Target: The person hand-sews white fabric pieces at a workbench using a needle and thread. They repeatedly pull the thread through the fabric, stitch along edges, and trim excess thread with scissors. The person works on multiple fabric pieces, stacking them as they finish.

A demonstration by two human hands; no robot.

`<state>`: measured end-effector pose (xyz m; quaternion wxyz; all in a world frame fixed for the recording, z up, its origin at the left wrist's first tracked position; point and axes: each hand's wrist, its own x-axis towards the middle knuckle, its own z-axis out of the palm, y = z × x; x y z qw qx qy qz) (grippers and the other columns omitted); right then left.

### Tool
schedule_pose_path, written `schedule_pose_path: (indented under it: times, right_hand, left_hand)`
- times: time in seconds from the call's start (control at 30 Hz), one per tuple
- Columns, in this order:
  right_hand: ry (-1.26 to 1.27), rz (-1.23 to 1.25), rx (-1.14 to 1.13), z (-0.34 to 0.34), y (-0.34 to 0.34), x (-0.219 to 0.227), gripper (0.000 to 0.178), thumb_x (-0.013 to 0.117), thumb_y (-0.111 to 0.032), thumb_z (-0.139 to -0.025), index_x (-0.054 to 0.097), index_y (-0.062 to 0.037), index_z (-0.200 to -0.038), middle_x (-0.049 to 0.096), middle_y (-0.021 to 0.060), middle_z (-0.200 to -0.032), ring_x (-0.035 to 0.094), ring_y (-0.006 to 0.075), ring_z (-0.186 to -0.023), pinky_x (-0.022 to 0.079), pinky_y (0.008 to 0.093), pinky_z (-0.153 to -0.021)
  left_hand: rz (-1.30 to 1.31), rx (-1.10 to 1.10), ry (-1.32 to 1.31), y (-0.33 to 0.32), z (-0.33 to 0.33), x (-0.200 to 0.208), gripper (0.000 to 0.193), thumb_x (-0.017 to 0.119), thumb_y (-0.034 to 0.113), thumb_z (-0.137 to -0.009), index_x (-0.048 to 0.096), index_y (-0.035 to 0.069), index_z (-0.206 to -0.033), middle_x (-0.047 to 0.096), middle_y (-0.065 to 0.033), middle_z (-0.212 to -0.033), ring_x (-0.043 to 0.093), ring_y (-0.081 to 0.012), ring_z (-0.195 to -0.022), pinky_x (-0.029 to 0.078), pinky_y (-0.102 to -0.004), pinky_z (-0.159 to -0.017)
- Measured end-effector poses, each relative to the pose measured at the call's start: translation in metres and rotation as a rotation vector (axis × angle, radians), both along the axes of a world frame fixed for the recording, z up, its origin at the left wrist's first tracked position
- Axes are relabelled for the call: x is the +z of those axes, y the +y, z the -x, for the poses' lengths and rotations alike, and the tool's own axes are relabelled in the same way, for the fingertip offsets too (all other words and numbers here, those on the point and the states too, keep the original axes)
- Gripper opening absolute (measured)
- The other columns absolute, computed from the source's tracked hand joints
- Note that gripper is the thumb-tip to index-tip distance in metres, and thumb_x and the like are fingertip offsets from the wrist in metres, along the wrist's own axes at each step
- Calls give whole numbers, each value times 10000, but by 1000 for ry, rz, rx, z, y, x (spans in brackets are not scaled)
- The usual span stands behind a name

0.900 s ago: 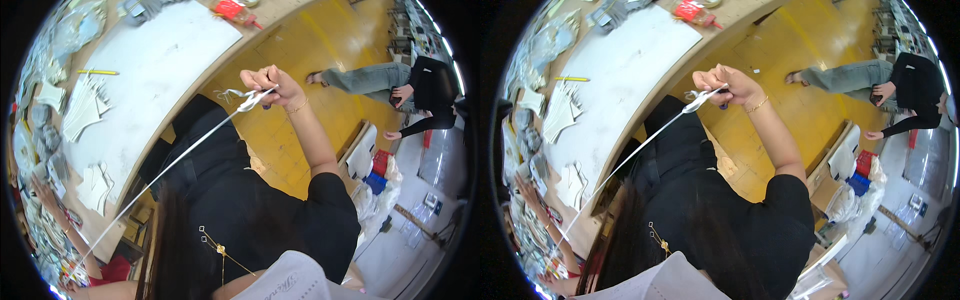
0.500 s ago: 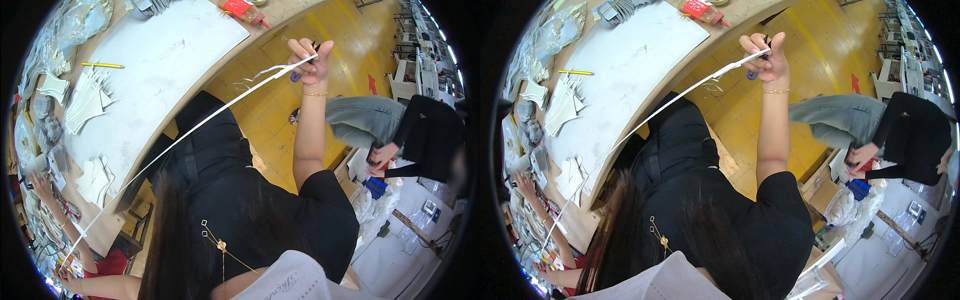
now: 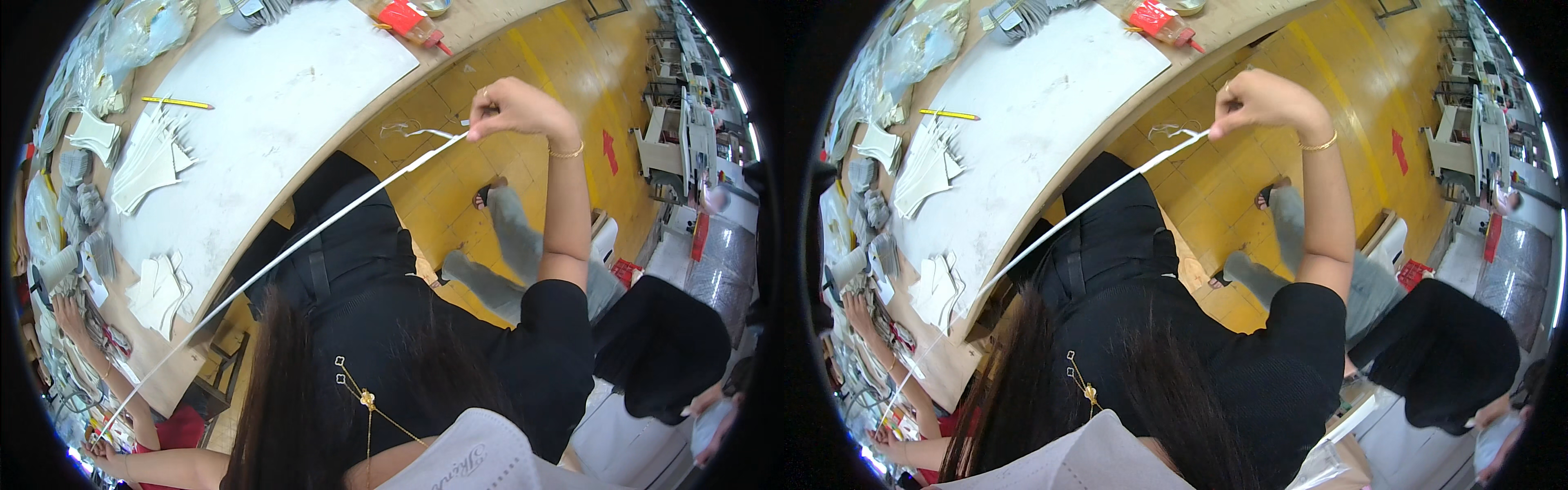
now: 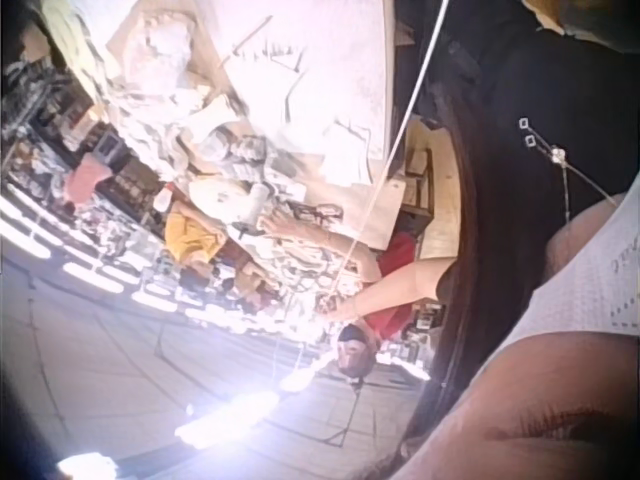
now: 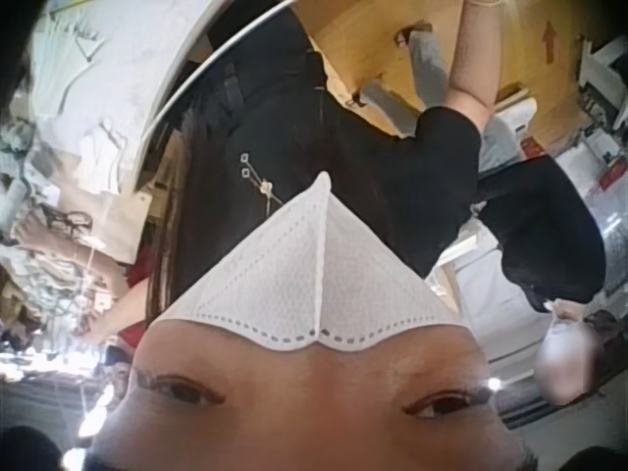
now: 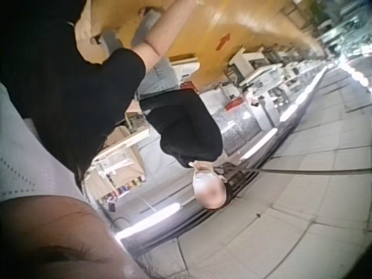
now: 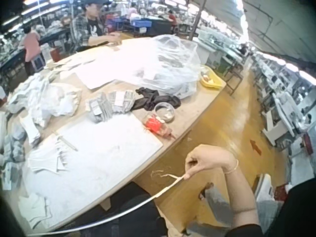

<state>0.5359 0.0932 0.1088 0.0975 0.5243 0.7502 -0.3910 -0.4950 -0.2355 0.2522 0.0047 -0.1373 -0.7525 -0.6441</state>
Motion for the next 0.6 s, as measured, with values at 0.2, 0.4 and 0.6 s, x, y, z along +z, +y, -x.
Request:
schedule_pose_path:
  times: [0.2, 0.4, 0.6]
  right_hand:
    - [-263, -77, 58, 20, -19, -33, 635, 804, -256, -821, 592, -98, -1399, 754, 158, -945, 724, 295, -809, 563, 390, -762]
    - [-363, 138, -210, 20, -23, -71, 799, 640, -143, -878, 301, -120, -1601, 746, 177, -956, 715, 264, -674, 581, 405, -755]
    - [-398, 150, -480, 3, -27, -125, 814, 646, -129, -868, 304, -168, -1605, 751, 169, -961, 718, 268, -687, 585, 416, -762]
  left_hand:
    - [-107, -46, -23, -2, -33, 7, 326, 758, 148, -906, 714, 70, -1219, 599, -2, -881, 503, -116, -659, 433, -242, -651]
    - [103, -227, 160, -23, -60, 16, 373, 727, 175, -936, 678, 90, -1296, 571, -45, -1044, 579, -162, -861, 491, -253, -791]
    - [-52, -1, 94, 1, -87, 25, 346, 697, 206, -961, 682, 88, -1286, 554, -49, -1030, 584, -175, -904, 502, -288, -813]
